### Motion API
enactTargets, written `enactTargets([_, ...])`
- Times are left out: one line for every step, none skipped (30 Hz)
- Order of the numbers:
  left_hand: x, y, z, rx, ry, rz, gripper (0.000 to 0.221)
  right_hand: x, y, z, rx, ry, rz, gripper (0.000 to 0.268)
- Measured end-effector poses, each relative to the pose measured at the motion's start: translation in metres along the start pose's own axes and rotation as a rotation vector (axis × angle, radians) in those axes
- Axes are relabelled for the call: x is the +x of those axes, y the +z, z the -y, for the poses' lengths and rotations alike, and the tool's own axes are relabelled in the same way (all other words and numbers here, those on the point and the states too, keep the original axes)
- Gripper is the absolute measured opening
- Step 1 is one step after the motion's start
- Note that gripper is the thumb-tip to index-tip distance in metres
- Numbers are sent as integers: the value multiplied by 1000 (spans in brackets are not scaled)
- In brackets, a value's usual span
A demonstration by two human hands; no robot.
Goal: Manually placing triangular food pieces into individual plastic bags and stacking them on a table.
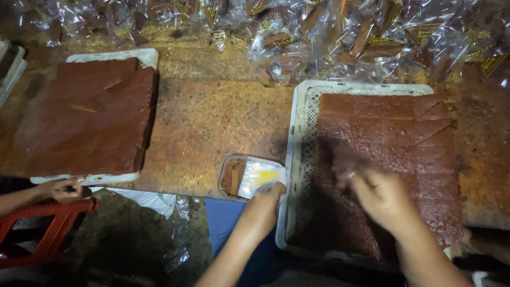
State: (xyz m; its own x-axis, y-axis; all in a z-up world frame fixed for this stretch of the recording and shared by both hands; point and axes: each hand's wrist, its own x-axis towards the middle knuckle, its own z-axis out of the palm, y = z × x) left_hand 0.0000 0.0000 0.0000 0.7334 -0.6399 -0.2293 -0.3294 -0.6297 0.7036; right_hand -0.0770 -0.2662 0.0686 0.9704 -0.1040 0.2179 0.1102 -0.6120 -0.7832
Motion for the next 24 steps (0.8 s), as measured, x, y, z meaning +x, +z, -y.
enactTargets([0,2,3,2,2,0,45,2,12,9,0,-1,-3,21])
enactTargets([0,5,7,-16,100,-155,18,3,25,18,-223,237,397,23])
enactTargets([-1,9,9,-39,197,-307,18,3,37,27,-448,479,798,38])
enactTargets([-1,8,9,-40,198,-304,18,-14,53,14,-447,483,798,38])
enactTargets([0,5,10,-64,164,-309,14,-28,70,2,-415,437,874,31])
enactTargets([1,2,11,-88,130,-314,17,-43,87,-11,-382,389,949,42])
enactTargets([0,1,15,-87,123,-317,17,-45,85,-11,-381,384,955,42])
enactTargets([-1,0,18,-122,125,-309,8,-48,83,-13,-328,382,863,35])
enactTargets([-1,1,22,-158,129,-297,11,-52,80,-14,-274,385,769,29])
enactTargets([-3,1,21,-159,125,-297,11,-53,80,-17,-272,385,773,29])
enactTargets([-4,0,20,-178,115,-314,8,-55,79,-20,-270,430,733,24])
enactTargets([-6,0,19,-198,105,-331,8,-58,78,-22,-268,475,692,25])
enactTargets([-3,4,21,-196,109,-331,8,-59,76,-29,-268,475,687,25])
enactTargets([-1,7,24,-212,151,-364,12,-61,74,-36,-202,461,761,38])
enactTargets([0,12,26,-230,190,-398,17,-64,72,-42,-136,445,838,63])
enactTargets([2,11,24,-230,192,-398,17,-58,66,-41,-137,444,836,63])
enactTargets([2,11,23,-230,244,-402,32,-54,61,-40,-60,427,819,37])
enactTargets([3,11,21,-231,295,-406,48,-50,55,-38,16,409,801,17])
enactTargets([2,10,16,-232,296,-408,48,-49,56,-48,13,409,801,17])
enactTargets([1,10,11,-239,288,-366,50,-49,56,-58,71,229,505,25])
enactTargets([0,9,6,-245,279,-322,53,-49,56,-67,127,50,208,36])
enactTargets([-1,3,-5,-247,280,-323,53,-46,51,-53,125,50,209,36])
enactTargets([-3,-3,-16,-206,182,-172,57,-43,48,-38,170,82,164,33])
enactTargets([-5,-9,-27,-165,85,-22,64,-41,44,-23,214,114,120,31])
